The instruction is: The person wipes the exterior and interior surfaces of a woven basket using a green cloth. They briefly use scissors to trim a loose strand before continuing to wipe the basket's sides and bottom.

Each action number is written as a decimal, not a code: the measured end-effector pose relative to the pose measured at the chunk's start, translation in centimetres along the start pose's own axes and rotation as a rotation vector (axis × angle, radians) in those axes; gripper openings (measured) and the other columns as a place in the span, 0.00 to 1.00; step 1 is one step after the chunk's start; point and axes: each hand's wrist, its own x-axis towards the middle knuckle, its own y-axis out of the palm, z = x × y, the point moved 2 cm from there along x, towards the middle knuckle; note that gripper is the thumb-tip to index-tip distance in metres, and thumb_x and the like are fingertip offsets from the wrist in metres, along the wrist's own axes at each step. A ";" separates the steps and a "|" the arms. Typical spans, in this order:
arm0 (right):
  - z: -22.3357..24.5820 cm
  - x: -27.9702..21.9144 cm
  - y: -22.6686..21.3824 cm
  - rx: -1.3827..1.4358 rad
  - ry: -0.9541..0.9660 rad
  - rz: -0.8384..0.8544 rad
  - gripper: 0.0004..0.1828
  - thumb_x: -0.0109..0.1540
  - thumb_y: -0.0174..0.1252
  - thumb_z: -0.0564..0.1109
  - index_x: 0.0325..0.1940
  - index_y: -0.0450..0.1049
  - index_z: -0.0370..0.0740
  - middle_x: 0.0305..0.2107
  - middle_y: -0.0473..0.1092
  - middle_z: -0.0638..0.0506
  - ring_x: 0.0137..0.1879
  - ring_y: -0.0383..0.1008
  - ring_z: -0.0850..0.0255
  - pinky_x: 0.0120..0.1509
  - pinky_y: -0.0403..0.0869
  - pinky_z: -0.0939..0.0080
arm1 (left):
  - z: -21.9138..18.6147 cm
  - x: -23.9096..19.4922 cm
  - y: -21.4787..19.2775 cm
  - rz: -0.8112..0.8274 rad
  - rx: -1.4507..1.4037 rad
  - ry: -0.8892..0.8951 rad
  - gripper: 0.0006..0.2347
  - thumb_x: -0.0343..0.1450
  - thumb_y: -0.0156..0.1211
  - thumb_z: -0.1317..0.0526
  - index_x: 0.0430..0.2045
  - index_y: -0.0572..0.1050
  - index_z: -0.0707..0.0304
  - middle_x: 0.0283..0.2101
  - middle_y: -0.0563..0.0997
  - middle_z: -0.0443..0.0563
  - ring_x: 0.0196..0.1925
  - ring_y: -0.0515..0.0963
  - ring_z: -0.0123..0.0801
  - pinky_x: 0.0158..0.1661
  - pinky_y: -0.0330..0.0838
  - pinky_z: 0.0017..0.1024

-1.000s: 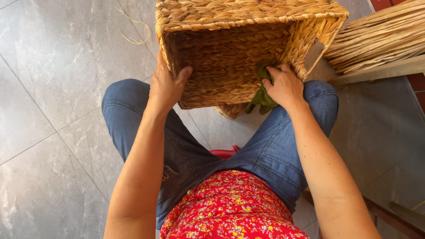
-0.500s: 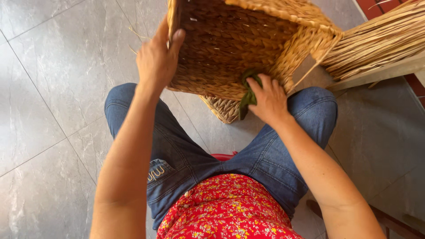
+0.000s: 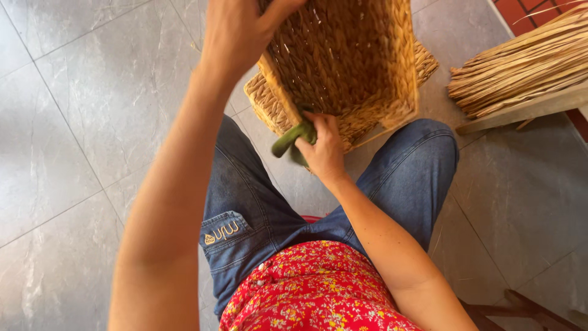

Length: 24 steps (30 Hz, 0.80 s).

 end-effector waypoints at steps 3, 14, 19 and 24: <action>-0.9 1.5 0.1 0.035 0.059 -0.045 0.26 0.56 0.66 0.42 0.59 0.75 0.41 0.49 0.70 0.41 0.55 0.74 0.45 0.59 0.75 0.50 | 1.8 -5.3 1.7 -0.598 0.077 0.203 0.36 0.75 0.77 0.52 0.70 0.56 0.64 0.66 0.66 0.67 0.68 0.70 0.56 0.66 0.71 0.40; 1.3 1.6 3.4 0.158 -0.086 -0.064 0.33 0.51 0.67 0.36 0.62 0.72 0.35 0.53 0.66 0.39 0.60 0.70 0.41 0.65 0.70 0.50 | 1.8 -9.8 10.2 -0.311 -0.452 -0.082 0.36 0.73 0.53 0.75 0.77 0.45 0.60 0.75 0.64 0.66 0.76 0.67 0.51 0.72 0.63 0.36; 0.7 1.0 1.1 0.458 0.037 0.167 0.27 0.59 0.67 0.39 0.62 0.72 0.35 0.55 0.70 0.42 0.62 0.72 0.52 0.67 0.70 0.57 | -0.9 -9.5 9.2 -0.326 -0.490 -0.031 0.31 0.74 0.47 0.78 0.75 0.50 0.59 0.71 0.67 0.62 0.74 0.69 0.46 0.71 0.64 0.30; 1.6 2.1 -3.1 0.421 0.126 0.246 0.18 0.63 0.64 0.43 0.55 0.76 0.34 0.44 0.78 0.51 0.51 0.77 0.63 0.57 0.74 0.66 | -2.7 -7.8 7.3 -0.335 -0.423 -0.001 0.33 0.69 0.47 0.79 0.74 0.56 0.58 0.71 0.69 0.62 0.75 0.69 0.49 0.72 0.64 0.34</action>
